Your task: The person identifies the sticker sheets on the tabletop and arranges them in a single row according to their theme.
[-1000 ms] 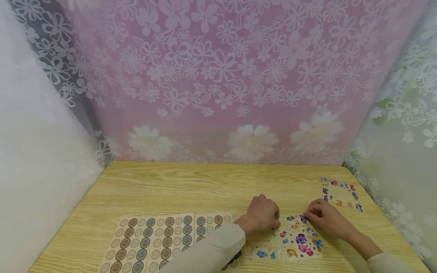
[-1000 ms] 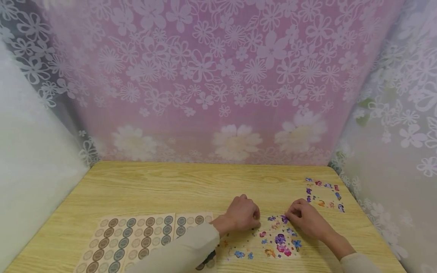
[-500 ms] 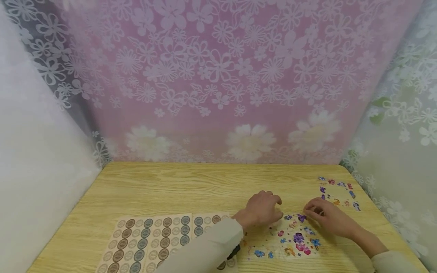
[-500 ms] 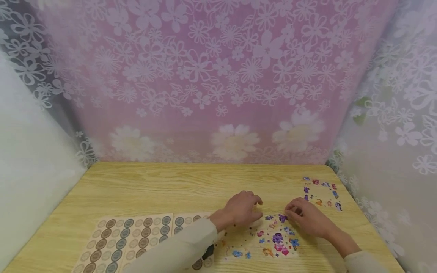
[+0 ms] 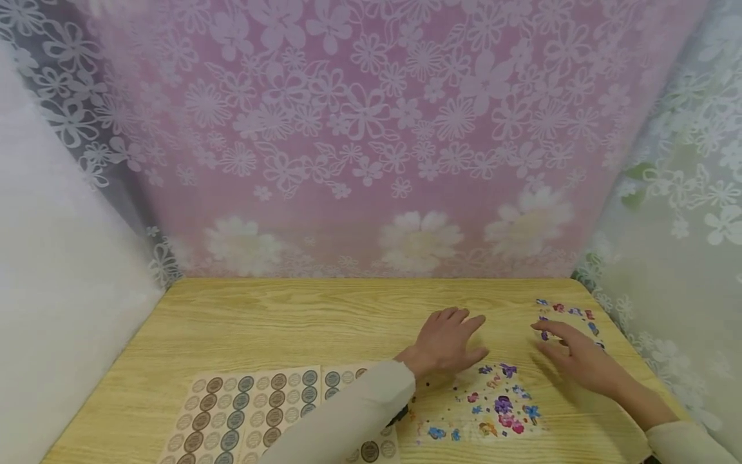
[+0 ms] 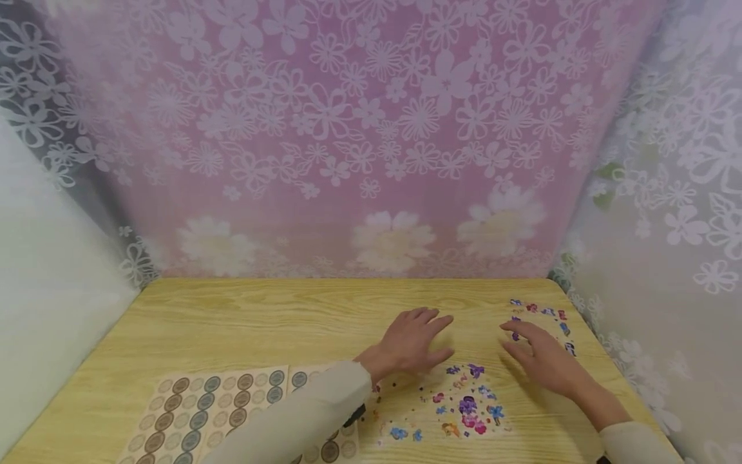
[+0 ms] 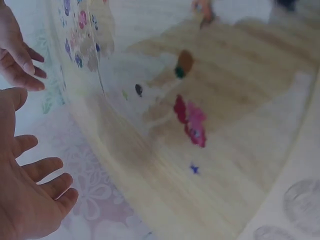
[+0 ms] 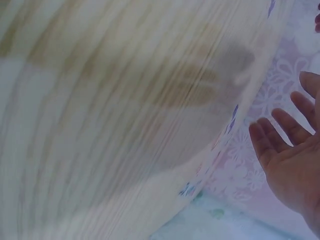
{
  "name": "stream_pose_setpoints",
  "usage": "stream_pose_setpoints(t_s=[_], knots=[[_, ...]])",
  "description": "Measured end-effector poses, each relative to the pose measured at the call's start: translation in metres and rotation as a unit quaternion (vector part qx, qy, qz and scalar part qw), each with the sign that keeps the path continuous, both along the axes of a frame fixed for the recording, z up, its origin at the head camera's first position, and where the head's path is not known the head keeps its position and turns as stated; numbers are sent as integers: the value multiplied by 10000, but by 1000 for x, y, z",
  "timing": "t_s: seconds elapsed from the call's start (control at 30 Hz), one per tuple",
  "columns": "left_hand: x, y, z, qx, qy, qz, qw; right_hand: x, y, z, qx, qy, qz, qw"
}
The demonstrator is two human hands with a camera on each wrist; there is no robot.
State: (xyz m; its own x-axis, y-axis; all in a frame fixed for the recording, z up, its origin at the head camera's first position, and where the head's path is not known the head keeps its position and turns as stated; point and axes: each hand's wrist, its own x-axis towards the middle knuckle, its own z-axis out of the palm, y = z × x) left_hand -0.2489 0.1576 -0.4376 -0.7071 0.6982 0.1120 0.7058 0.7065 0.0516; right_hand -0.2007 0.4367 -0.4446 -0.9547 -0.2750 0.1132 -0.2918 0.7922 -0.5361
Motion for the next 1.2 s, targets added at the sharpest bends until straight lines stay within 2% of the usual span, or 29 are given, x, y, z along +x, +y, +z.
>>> stream_pose_setpoints(t_s=[0.13,0.27,0.4,0.5,0.63,0.83,1.0,1.2], knots=[[-3,4,3,-277,150,-94,9995,-3,10,1,120,-9,-44,9999],[-6,9,2,-446,447,-164,9979,-8,21,-2,249,190,-18,9995],[-10,17,2,-518,721,-114,9960,-14,35,-7,197,371,-7,9991],[-11,23,3,-666,816,-66,9944,-17,48,-11,272,506,-156,9982],[-13,32,4,-911,762,56,9929,-21,62,-16,442,513,-329,9972],[-17,47,0,-1036,600,226,9926,-31,79,-17,605,223,-440,9969],[-18,60,-6,-1225,549,246,9906,-37,87,-18,671,-209,-508,9962],[-18,66,-12,-1249,537,170,9906,-47,92,-20,842,-258,-690,9937]])
